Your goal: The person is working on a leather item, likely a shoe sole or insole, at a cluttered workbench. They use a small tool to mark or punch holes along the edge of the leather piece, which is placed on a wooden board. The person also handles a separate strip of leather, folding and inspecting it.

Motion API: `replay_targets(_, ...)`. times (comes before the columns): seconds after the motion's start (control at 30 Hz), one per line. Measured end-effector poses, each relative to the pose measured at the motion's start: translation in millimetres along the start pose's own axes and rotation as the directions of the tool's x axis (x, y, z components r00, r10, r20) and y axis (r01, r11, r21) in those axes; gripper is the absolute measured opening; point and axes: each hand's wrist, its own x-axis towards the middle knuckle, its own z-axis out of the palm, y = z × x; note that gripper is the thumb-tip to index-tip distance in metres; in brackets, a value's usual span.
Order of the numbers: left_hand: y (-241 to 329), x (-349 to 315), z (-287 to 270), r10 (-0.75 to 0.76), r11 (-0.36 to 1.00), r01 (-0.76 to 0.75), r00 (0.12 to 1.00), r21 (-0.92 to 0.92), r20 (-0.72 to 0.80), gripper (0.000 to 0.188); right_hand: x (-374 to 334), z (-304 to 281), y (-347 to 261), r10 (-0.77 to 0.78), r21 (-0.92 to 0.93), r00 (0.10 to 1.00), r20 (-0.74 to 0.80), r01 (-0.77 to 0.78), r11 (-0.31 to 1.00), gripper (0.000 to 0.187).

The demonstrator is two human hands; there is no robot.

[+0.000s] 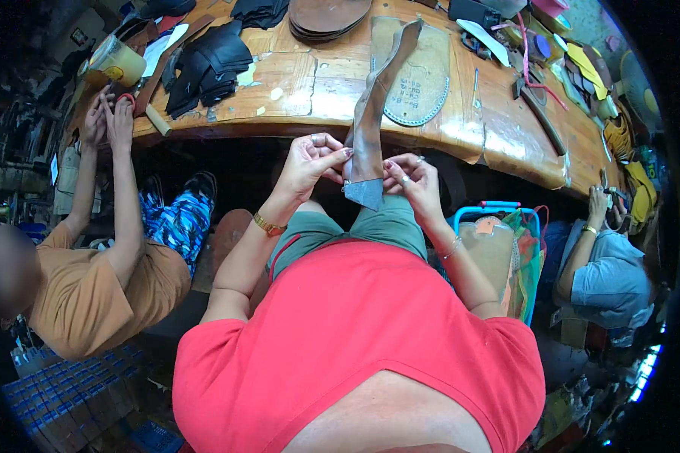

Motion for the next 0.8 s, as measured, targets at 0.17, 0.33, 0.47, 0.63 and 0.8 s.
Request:
replay_targets(0.17, -4.6, -0.4, 1.3, -0.011, 1.000, 0.010, 1.000, -0.021, -0.009, 0.011, 0.2, 5.4, 9.3, 0.284, 0.291, 0.942, 0.180, -0.327, 0.899, 0.021)
replay_targets(0.33, -5.9, -3.3, 0.5, -0.036, 0.999, 0.036, 0.999, -0.015, -0.005, 0.011, 9.3, 12.9, 9.2, 0.245, 0.356, 0.948, 0.204, -0.305, 0.883, 0.018)
replay_targets(0.47, -4.4, -4.0, -0.3, -0.040, 0.999, 0.040, 0.999, -0.016, 0.002, 0.011, 14.1, 17.4, 9.8, 0.237, 0.414, 0.946, 0.220, -0.311, 0.856, 0.022)
replay_targets(0.63, -3.3, -5.3, 0.9, -0.034, 0.999, 0.034, 0.999, 0.009, 0.011, 0.011, 12.9, 23.2, 0.5, 0.254, 0.421, 0.939, 0.231, -0.332, 0.844, 0.026)
replay_targets(0.8, -8.4, -3.3, 0.0, 0.042, 0.991, -0.042, 0.999, 0.129, 0.000, 0.011, 13.5, 24.3, 3.9, 0.244, 0.380, 0.941, 0.233, -0.319, 0.868, 0.028)
